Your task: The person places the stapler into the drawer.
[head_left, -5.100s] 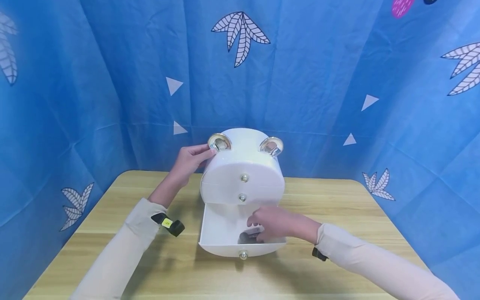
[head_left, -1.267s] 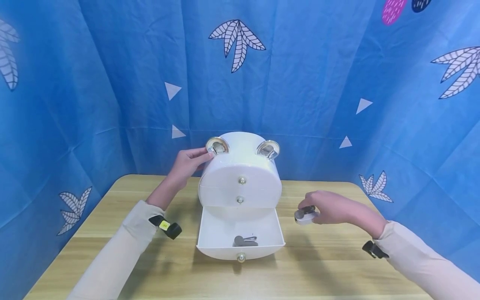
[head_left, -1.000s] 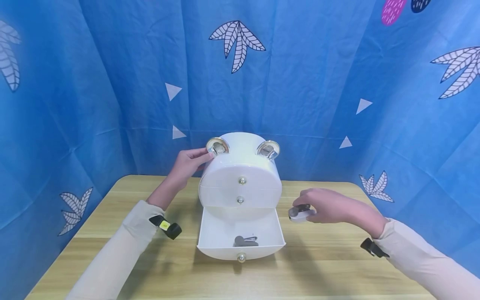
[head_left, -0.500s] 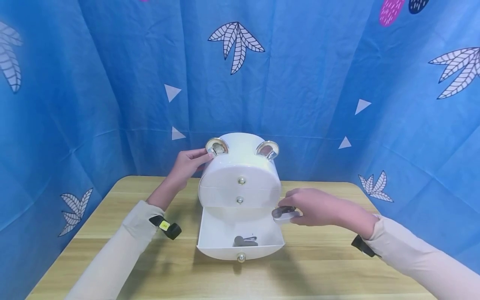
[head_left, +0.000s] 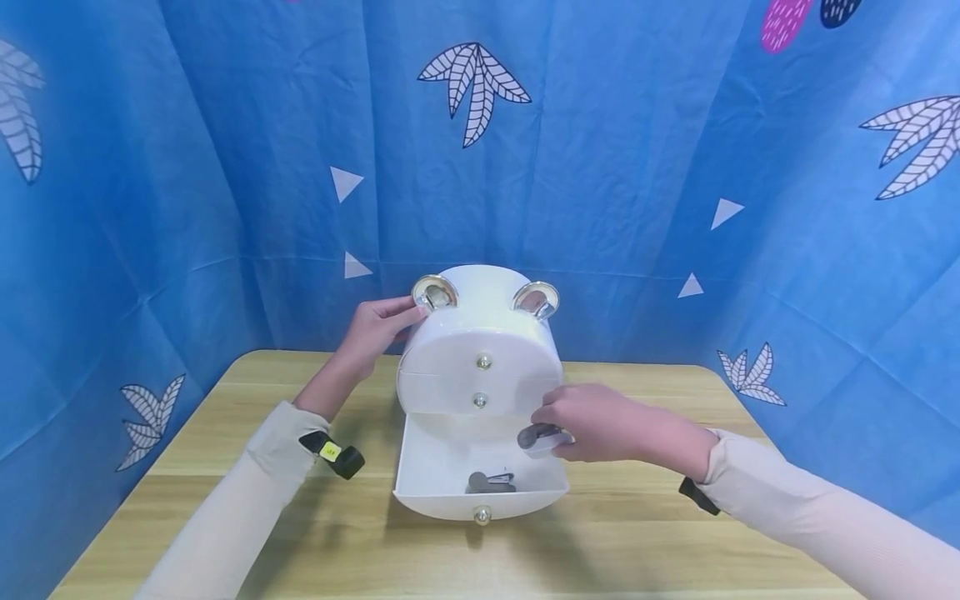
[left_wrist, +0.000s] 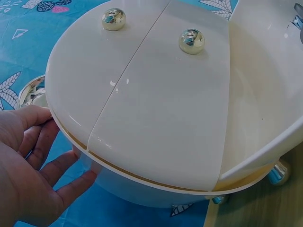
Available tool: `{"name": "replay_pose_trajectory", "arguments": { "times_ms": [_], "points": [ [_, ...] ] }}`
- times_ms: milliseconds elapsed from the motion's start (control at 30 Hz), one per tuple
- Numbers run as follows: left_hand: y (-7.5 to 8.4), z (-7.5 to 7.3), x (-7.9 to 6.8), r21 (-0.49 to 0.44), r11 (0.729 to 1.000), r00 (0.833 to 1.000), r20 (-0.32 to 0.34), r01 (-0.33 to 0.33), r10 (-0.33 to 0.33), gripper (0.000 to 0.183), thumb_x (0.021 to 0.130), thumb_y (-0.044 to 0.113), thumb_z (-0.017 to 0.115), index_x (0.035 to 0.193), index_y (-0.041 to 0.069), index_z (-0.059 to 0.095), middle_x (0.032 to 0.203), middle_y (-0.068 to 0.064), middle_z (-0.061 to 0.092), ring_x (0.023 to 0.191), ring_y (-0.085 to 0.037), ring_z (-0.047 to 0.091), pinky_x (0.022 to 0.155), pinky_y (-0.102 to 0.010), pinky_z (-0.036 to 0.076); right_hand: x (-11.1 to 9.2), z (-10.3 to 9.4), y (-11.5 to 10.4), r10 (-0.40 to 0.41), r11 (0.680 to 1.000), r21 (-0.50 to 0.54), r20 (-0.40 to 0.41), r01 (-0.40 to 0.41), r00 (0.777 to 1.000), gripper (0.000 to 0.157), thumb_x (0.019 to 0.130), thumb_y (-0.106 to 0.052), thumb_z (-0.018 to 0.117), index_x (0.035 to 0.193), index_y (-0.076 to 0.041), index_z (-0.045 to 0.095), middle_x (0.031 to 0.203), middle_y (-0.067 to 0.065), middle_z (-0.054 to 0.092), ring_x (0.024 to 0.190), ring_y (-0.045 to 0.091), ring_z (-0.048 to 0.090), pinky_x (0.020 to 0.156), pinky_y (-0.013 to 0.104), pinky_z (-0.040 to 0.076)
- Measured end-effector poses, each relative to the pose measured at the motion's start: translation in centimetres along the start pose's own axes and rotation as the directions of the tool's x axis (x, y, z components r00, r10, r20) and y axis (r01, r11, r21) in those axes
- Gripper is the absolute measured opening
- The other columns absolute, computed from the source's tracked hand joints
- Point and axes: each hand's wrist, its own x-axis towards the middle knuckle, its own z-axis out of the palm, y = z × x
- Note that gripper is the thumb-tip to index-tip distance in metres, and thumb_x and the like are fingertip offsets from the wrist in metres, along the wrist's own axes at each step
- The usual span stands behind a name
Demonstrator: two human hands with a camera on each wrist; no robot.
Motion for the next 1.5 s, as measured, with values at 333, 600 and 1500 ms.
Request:
{"name": "replay_pose_trajectory", "arguments": {
  "times_ms": [333,600,1500],
  "points": [
    [-0.1,0.0,0.2,0.004,1.000,1.000,-0.001,-0.005,0.005,0.048,0.099,0.033,0.067,0.140,0.009,0.063,0.148,-0.012,0.059,0.141,-0.030,0.052,0.112,-0.053,0.047,1.4,1.1,-0.4,-0.035,0.989,-0.141,-0.006,0.034,0.999,0.016,0.075,-0.008,0.083,0.087,-0.012,0.072,0.076,-0.003,0.061,0.066,0.010,0.050,0.060,0.022,0.048],
    [0.1,0.0,0.3,-0.014,1.000,1.000,-0.005,-0.006,0.006,0.048,0.098,0.032,0.068,0.139,0.008,0.063,0.148,-0.013,0.058,0.141,-0.031,0.052,0.114,-0.056,0.044,2.4,2.4,-0.3,-0.029,0.967,-0.251,0.030,0.036,0.999,0.014,0.076,-0.013,0.083,0.088,-0.014,0.075,0.079,-0.002,0.066,0.071,0.013,0.055,0.062,0.024,0.051],
    [-0.1,0.1,0.4,-0.012,1.000,1.000,-0.006,0.000,0.000,0.047,0.098,0.032,0.068,0.139,0.009,0.063,0.148,-0.012,0.059,0.140,-0.030,0.053,0.112,-0.055,0.046,3.1,5.6,0.2,-0.020,0.922,-0.385,0.034,0.032,0.999,0.018,0.076,-0.026,0.087,0.086,-0.016,0.076,0.080,-0.001,0.068,0.074,0.015,0.056,0.067,0.026,0.053]
  ]
}}
